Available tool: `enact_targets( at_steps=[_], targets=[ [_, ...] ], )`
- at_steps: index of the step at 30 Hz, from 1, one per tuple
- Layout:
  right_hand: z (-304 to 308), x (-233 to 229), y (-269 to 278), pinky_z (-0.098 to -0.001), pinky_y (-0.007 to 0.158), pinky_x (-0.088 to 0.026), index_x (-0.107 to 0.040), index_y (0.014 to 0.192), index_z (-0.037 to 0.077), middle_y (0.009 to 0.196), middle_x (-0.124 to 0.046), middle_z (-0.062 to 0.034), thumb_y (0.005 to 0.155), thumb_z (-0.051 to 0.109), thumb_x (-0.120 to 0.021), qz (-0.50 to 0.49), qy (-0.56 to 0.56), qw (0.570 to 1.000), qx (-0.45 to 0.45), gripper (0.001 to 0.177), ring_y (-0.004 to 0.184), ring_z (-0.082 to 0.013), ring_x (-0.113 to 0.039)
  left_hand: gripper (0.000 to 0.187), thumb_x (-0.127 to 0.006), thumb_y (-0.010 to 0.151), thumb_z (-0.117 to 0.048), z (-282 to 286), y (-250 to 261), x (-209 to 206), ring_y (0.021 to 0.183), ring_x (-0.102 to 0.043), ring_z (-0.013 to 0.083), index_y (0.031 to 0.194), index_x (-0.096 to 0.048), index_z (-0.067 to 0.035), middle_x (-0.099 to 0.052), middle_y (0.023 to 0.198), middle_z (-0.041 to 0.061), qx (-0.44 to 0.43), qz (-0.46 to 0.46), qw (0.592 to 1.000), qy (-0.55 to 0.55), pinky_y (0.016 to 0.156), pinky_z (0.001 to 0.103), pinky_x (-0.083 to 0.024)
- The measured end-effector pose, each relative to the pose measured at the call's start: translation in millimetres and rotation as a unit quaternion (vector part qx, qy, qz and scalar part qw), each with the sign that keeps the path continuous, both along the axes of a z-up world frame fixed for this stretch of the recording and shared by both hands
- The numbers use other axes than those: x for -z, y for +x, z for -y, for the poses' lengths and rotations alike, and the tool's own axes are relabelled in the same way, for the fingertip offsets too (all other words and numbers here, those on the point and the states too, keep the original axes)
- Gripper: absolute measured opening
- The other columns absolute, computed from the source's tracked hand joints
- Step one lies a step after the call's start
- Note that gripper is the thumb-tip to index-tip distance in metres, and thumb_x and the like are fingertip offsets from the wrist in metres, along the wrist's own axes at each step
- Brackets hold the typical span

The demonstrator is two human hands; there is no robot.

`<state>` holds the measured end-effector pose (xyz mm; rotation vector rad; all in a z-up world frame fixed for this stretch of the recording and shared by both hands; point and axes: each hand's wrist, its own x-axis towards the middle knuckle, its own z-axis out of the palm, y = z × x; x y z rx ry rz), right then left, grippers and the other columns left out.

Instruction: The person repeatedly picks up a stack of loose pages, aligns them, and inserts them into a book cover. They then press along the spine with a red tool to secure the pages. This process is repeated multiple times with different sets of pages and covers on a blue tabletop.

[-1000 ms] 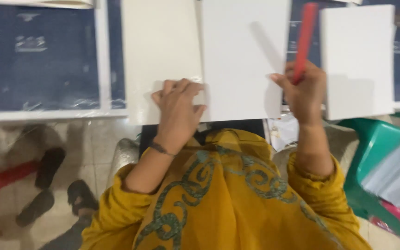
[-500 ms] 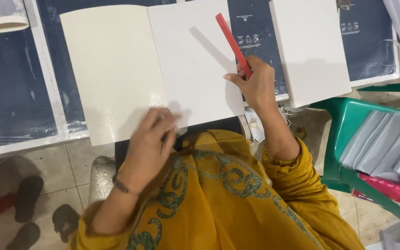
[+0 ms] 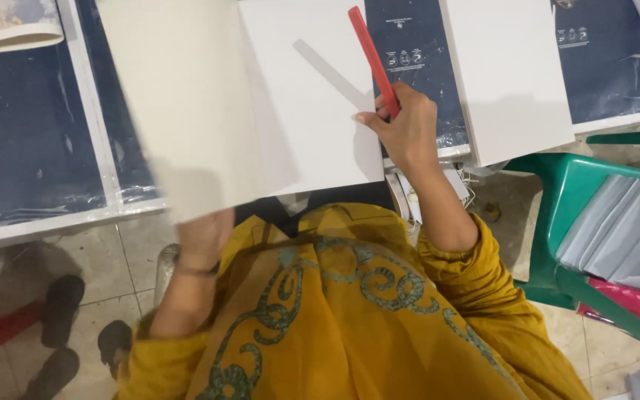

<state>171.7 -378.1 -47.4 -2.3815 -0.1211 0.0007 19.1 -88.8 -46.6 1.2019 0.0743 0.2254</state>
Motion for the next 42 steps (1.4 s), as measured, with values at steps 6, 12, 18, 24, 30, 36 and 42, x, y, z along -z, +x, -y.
enact_targets(
  at_steps=[6, 12, 18, 24, 30, 36, 42],
  targets=[
    [6, -37, -13, -0.0203, 0.038, -0.042, -0.076, 0.103, 0.003, 0.067, -0.072, -0.0039, 0.104, 0.016, -0.072, -0.028, 0.093, 0.995, -0.004, 0.013, 0.038, -0.0101, -0.056, 0.039, -0.053, 0.105, -0.014, 70, 59, -42, 0.157, -0.017, 0.0459, 0.144, -0.058, -0.01, -0.028, 0.169, 0.022, 0.097, -0.036, 0.822, 0.559, 0.127, 0.058, 0.001],
    [18, -31, -45, -0.0463, 0.067, -0.052, -0.073, 0.128, -0.001, 0.08, -0.068, -0.0234, 0.074, 0.015, -0.096, -0.001, 0.023, 0.99, -0.137, 0.061, 0.069, -0.0442, -0.065, 0.074, -0.04, 0.109, -0.056, 76, 61, -18, 0.161, -0.002, 0.0408, 0.169, -0.023, -0.017, -0.009, 0.176, 0.016, 0.15, -0.035, 0.707, 0.691, 0.125, 0.06, 0.011],
    [21, -22, -44, -0.0441, 0.073, -0.053, -0.074, 0.132, 0.011, 0.091, -0.062, -0.0155, 0.076, 0.032, -0.095, 0.028, -0.075, 0.981, -0.175, 0.063, 0.081, -0.0419, -0.067, 0.073, -0.042, 0.109, -0.058, 75, 62, -19, 0.16, -0.006, 0.0421, 0.165, -0.033, -0.013, -0.017, 0.174, 0.019, 0.15, -0.017, 0.694, 0.704, 0.125, 0.061, 0.007],
    [45, -30, -18, -0.0466, 0.087, -0.056, -0.073, 0.121, -0.001, 0.114, -0.073, -0.0227, 0.105, 0.018, -0.071, 0.029, 0.056, 0.984, -0.169, 0.025, 0.098, -0.0447, -0.072, 0.081, -0.068, 0.098, -0.048, 76, 57, -7, 0.149, -0.036, 0.0475, 0.161, -0.039, -0.006, -0.042, 0.161, 0.027, 0.107, 0.073, 0.682, 0.72, 0.122, 0.069, -0.017],
    [-14, -48, -30, -0.0355, 0.06, -0.056, -0.07, 0.127, 0.006, 0.094, -0.063, -0.0158, 0.101, 0.014, -0.072, -0.073, 0.069, 0.987, -0.122, 0.027, 0.066, -0.0274, -0.07, 0.078, -0.064, 0.097, -0.04, 109, -1, 18, 0.16, -0.025, 0.0304, 0.161, -0.035, -0.008, -0.035, 0.169, 0.015, 0.208, 0.183, 0.689, 0.67, 0.13, 0.058, -0.013],
    [-106, -74, -50, -0.0461, 0.075, -0.054, -0.062, 0.103, -0.005, 0.083, -0.056, -0.021, 0.098, 0.035, -0.069, -0.071, -0.069, 0.914, -0.393, 0.04, 0.077, -0.0389, -0.061, 0.032, -0.051, 0.1, -0.021, 125, -1, 83, 0.122, -0.067, 0.0305, 0.119, -0.073, -0.009, -0.071, 0.126, 0.014, 0.041, 0.282, 0.747, 0.601, 0.118, 0.055, -0.038],
    [-95, 15, 141, -0.0359, 0.061, -0.034, -0.063, 0.143, -0.007, 0.09, -0.034, -0.0075, 0.101, -0.008, -0.069, 0.209, -0.071, 0.923, -0.315, 0.043, 0.08, -0.0276, -0.038, 0.053, -0.052, 0.109, -0.008, 104, -3, 25, 0.158, -0.035, 0.0255, 0.161, -0.041, -0.005, -0.034, 0.17, 0.011, 0.142, 0.229, 0.699, 0.662, 0.131, 0.047, -0.024]
  ],
)
